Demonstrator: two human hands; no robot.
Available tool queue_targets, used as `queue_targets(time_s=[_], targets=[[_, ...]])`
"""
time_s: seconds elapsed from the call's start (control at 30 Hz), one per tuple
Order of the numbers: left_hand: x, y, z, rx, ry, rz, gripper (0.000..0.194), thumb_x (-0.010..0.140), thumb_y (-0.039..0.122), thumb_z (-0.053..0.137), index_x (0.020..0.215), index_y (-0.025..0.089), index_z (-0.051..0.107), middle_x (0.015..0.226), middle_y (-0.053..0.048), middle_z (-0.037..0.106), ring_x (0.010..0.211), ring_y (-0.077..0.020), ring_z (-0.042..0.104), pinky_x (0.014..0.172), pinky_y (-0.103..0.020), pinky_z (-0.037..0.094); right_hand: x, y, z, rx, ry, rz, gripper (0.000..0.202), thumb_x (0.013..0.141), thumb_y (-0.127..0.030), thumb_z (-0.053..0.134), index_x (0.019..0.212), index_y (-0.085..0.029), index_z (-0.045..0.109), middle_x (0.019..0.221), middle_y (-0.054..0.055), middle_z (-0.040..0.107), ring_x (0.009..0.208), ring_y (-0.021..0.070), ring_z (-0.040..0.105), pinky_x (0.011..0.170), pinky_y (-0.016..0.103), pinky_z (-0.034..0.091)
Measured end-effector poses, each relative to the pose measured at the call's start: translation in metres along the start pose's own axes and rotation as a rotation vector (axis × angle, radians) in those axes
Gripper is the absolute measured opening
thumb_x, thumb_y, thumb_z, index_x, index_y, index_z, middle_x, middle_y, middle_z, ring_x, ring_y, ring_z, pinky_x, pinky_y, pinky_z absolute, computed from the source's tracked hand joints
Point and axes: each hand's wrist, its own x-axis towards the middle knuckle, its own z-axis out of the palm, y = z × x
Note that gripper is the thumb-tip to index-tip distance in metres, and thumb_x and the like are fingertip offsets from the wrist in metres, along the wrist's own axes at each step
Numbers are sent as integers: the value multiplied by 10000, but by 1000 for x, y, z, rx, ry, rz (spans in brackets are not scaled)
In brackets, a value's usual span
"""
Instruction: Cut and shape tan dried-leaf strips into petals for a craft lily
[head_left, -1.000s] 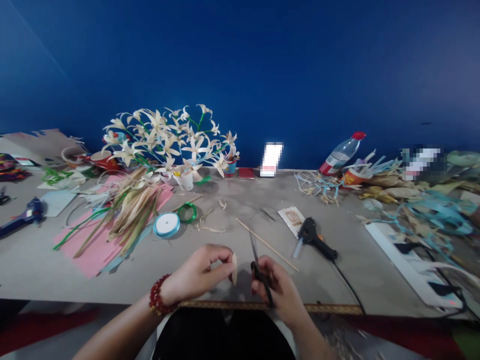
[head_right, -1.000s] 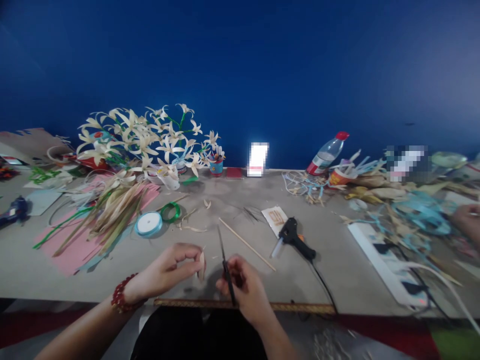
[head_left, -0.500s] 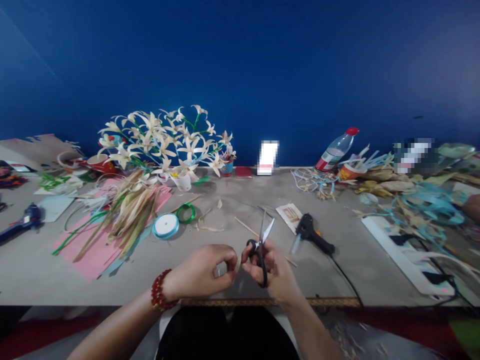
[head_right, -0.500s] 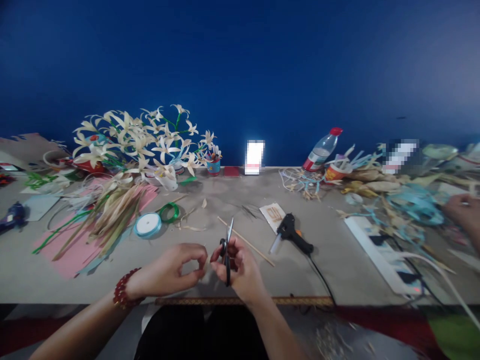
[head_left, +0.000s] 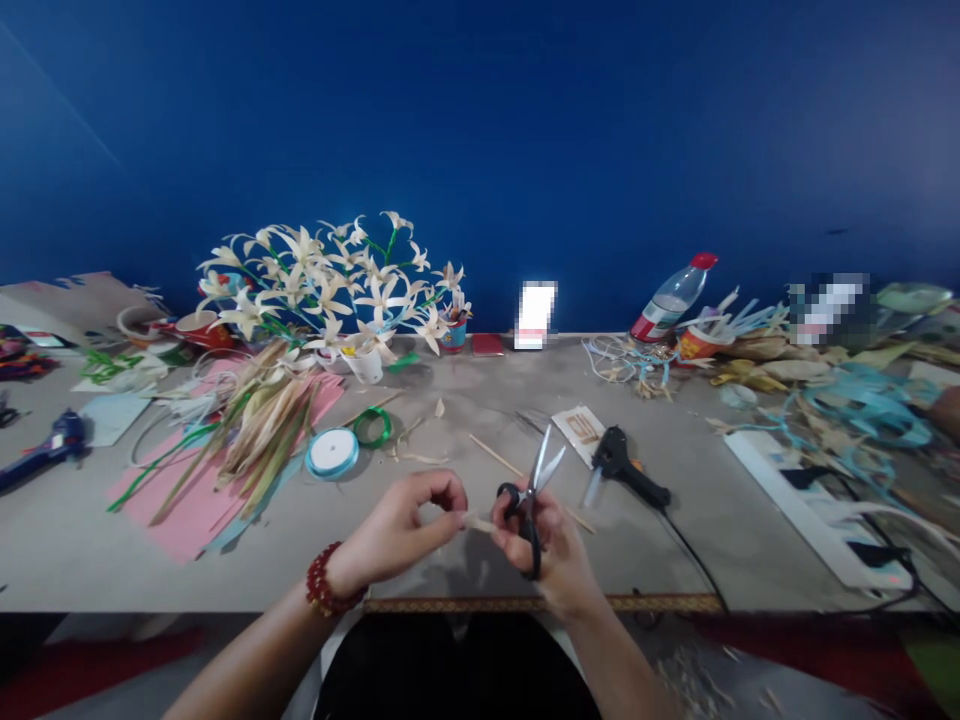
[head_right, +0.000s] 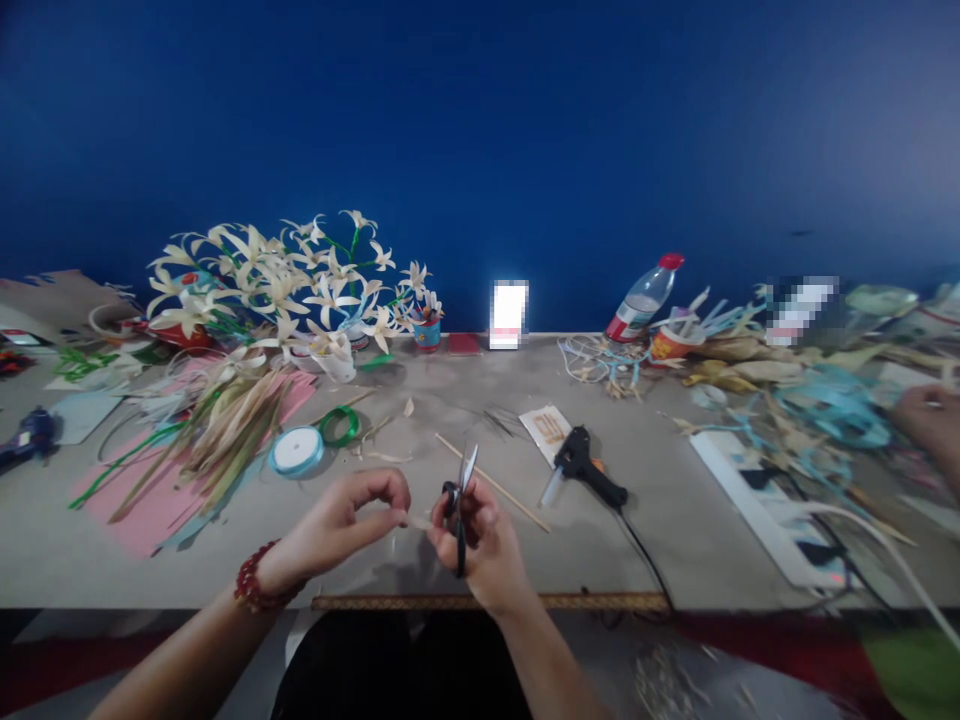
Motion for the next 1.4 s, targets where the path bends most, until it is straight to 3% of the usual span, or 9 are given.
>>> queue_targets(time_s=[0.13,0.23,0.33,0.43,0.63,0.73,0.83,1.4], targets=[[-6,-13,25,-532,190,-42,196,846,354,652,860,167,594,810,-23,590,763,-156,553,735,-272,441,-3,6,6,117,78,-20,482,616,-388,876,918,-256,523,802,-10,630,676,140,569,622,250,486],[-9,-19,46,-766,216,-60,266,820,409,684,884,161,609,811,-32,609,776,-167,576,771,-295,461,-3,6,12,142,95,-44,490,608,-410,876,888,-244,510,764,-25,605,633,122,538,613,246,483],[-10,-19,55,-723,258,-62,210,824,349,699,808,154,623,771,-25,616,759,-153,575,761,-270,457,-3,6,15,122,81,-29,469,629,-430,860,859,-231,503,706,-45,563,583,106,489,578,235,451],[-8,-17,53,-676,271,-68,187,848,306,676,757,152,621,735,-13,607,721,-137,564,736,-254,453,-6,7,11,81,60,22,463,641,-449,852,857,-230,505,721,-42,545,588,107,477,563,228,420],[-7,-13,38,-632,266,-65,178,875,280,650,759,154,601,728,-6,606,707,-126,551,730,-246,437,-25,11,-13,-77,-235,165,461,740,-585,740,858,-211,498,751,-23,507,637,115,454,579,222,376],[-7,-10,33,-595,242,-43,174,880,275,641,763,149,611,750,-20,623,735,-135,559,746,-252,435,-33,10,-19,-125,-312,237,537,704,-668,718,851,-215,472,716,-33,503,608,112,432,565,222,345],[-6,-8,32,-586,229,-41,178,874,282,646,760,148,615,754,-24,626,738,-141,574,749,-257,447,-34,8,-17,-159,-313,279,580,657,-692,737,843,-218,459,712,-37,504,603,109,422,559,216,324],[-2,-8,30,-613,243,-57,169,865,276,661,765,143,629,739,-22,635,715,-133,585,728,-251,461,-31,10,-16,-238,-304,287,563,655,-665,757,799,-220,444,655,-59,457,555,91,366,507,205,285]])
